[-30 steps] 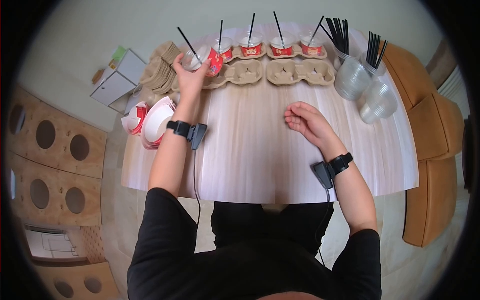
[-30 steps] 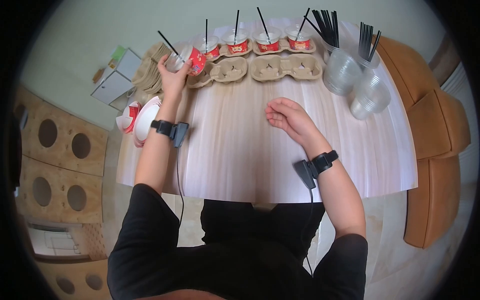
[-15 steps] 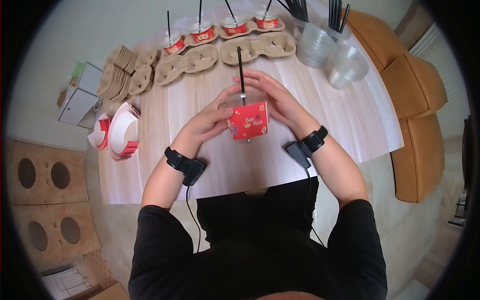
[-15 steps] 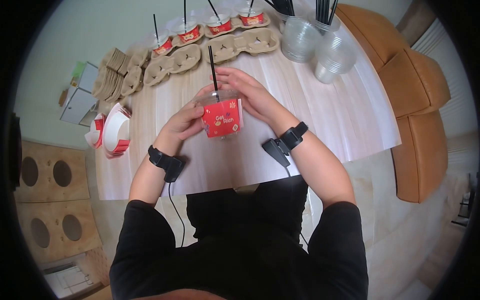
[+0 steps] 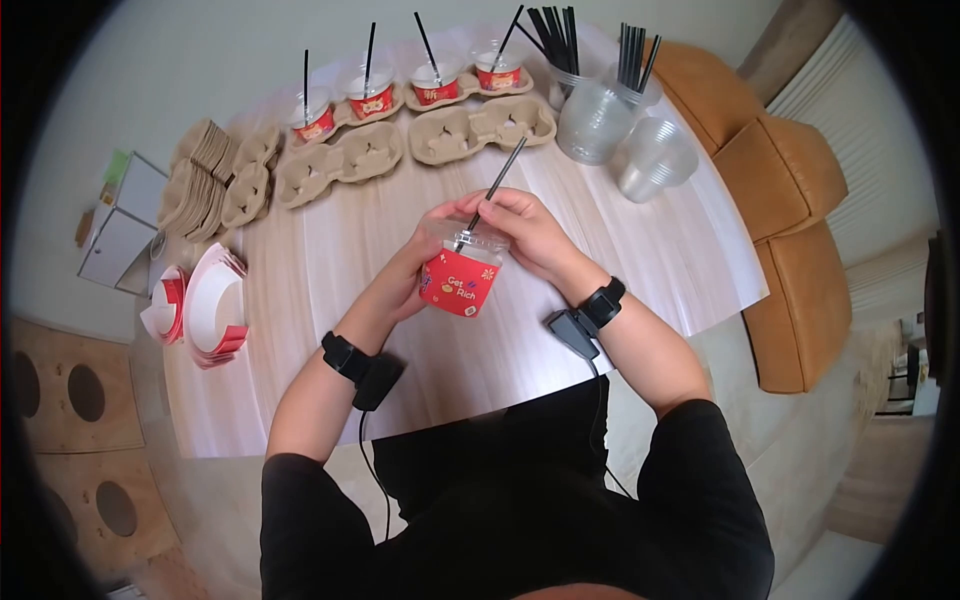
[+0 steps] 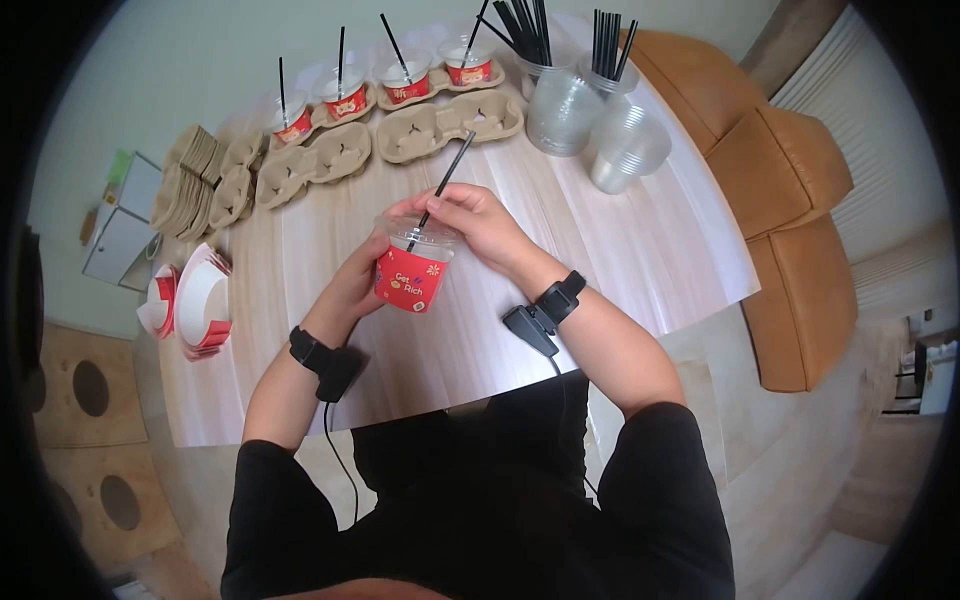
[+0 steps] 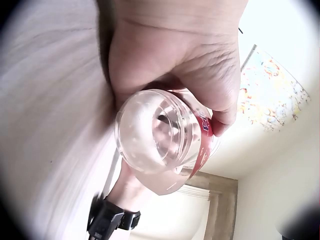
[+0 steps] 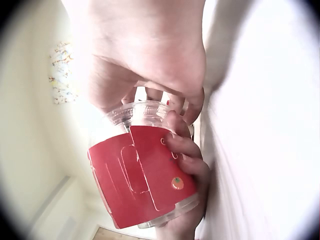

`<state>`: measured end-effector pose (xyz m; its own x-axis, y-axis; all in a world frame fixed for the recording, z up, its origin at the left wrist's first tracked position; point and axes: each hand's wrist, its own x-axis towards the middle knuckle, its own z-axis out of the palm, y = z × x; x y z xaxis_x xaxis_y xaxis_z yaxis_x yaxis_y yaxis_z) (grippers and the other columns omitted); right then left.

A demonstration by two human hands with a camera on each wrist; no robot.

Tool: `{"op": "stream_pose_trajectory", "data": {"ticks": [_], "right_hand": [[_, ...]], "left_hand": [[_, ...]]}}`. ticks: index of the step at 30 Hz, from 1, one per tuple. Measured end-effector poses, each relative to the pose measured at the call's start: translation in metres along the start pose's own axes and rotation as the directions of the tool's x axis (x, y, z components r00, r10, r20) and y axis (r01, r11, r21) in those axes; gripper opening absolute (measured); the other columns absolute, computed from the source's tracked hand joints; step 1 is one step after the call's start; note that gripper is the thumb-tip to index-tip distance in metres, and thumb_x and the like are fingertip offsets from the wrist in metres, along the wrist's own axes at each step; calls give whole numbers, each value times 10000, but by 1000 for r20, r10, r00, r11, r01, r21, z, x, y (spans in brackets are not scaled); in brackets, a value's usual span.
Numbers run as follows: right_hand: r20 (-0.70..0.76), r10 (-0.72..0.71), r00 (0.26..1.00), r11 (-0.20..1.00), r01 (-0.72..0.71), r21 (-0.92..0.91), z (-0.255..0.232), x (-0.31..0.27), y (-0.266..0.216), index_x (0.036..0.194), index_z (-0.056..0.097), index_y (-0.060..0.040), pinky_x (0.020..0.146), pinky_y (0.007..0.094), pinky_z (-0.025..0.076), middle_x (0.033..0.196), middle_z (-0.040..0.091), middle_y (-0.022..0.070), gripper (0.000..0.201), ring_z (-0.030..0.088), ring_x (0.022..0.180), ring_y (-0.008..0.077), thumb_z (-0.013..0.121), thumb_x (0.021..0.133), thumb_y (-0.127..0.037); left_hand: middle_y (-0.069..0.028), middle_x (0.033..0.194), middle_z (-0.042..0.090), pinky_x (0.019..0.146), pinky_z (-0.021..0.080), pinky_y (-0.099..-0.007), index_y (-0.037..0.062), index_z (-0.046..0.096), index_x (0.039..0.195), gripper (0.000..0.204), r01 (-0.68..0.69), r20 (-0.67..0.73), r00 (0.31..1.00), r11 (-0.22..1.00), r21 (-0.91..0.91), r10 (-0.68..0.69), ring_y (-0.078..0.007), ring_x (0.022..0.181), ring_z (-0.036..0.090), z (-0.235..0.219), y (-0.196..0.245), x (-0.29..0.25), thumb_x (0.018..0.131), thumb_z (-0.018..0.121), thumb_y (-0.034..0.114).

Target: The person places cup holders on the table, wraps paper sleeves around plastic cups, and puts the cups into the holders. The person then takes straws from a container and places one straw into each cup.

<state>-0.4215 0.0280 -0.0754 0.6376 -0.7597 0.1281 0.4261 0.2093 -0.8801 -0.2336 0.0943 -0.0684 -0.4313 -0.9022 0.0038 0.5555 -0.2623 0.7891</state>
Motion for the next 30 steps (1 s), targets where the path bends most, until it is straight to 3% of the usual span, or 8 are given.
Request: {"op": "stream_pose_trajectory", "data": {"ticks": [5, 7, 11, 13, 20, 21, 23, 30], "right_hand": [[-222, -98, 970, 971, 142, 191, -23, 1, -10, 1054, 613, -16, 786, 264, 490, 997, 651, 74, 167, 601, 882, 116, 543, 955, -130], [-319, -306, 897, 948, 319, -12, -30, -3, -26, 1053, 585, -21, 669, 249, 491, 936, 641, 60, 147, 600, 795, 105, 548, 948, -117], [-410, -462, 787, 867, 303, -395, -25, 3, -57, 1021, 562, -20, 573, 229, 472, 913, 638, 55, 121, 589, 716, 95, 547, 939, -109], [-336, -671, 662, 661, 329, -674, -25, 21, -93, 955, 554, -7, 534, 234, 471, 858, 640, 55, 118, 586, 684, 99, 549, 930, -123], [-392, -792, 468, 498, 125, -858, -84, 105, -183, 898, 648, 31, 576, 256, 516, 791, 672, 93, 236, 649, 669, 145, 590, 895, -197], [-385, -792, 474, 495, 129, -859, -93, 111, -184, 898, 648, 31, 576, 256, 516, 791, 672, 93, 236, 649, 669, 145, 590, 895, -197], [-474, -714, 515, 428, -213, -878, -107, 118, -181, 964, 667, 46, 618, 282, 536, 808, 688, 130, 251, 670, 656, 181, 577, 867, -167], [-584, -603, 543, 484, -333, -809, -130, 135, -176, 1029, 655, 61, 676, 303, 558, 821, 688, 143, 278, 675, 661, 200, 504, 832, -65]], "left_hand": [[-138, 1283, 498, 955, 485, -364, 87, 268, 1399, 678, 68, 57, 996, 998, -18, -67, -242, 1154, 556, -13, -1, -7, 879, 622, 340], [-139, 1235, 536, 939, 490, -354, 100, 298, 1383, 622, 120, 171, 978, 993, 15, -121, -238, 1113, 581, -19, -3, -8, 889, 606, 319], [-129, 1207, 549, 920, 498, -343, 113, 325, 1367, 559, 146, 170, 974, 988, 50, -153, -215, 1094, 588, -20, -1, -9, 904, 579, 297], [-119, 1185, 553, 906, 504, -334, 118, 343, 1354, 497, 179, 178, 967, 983, 48, -185, -186, 1078, 591, -20, -1, -7, 923, 544, 263], [-106, 1168, 555, 904, 504, -323, 128, 371, 1325, 435, 194, 206, 957, 978, 74, -205, -165, 1061, 594, -20, 1, -7, 934, 528, 235], [-103, 1174, 546, 912, 499, -325, 130, 372, 1325, 431, 200, 214, 954, 977, 70, -211, -165, 1069, 587, -20, 1, -6, 935, 529, 228], [-100, 1181, 537, 919, 494, -326, 132, 372, 1324, 428, 202, 220, 953, 977, 64, -211, -166, 1077, 580, -22, -1, -6, 936, 530, 221], [-76, 1209, 501, 934, 466, -320, 144, 378, 1324, 407, 203, 235, 943, 968, 149, -234, -146, 1096, 540, -23, 0, -6, 946, 521, 192]]}}
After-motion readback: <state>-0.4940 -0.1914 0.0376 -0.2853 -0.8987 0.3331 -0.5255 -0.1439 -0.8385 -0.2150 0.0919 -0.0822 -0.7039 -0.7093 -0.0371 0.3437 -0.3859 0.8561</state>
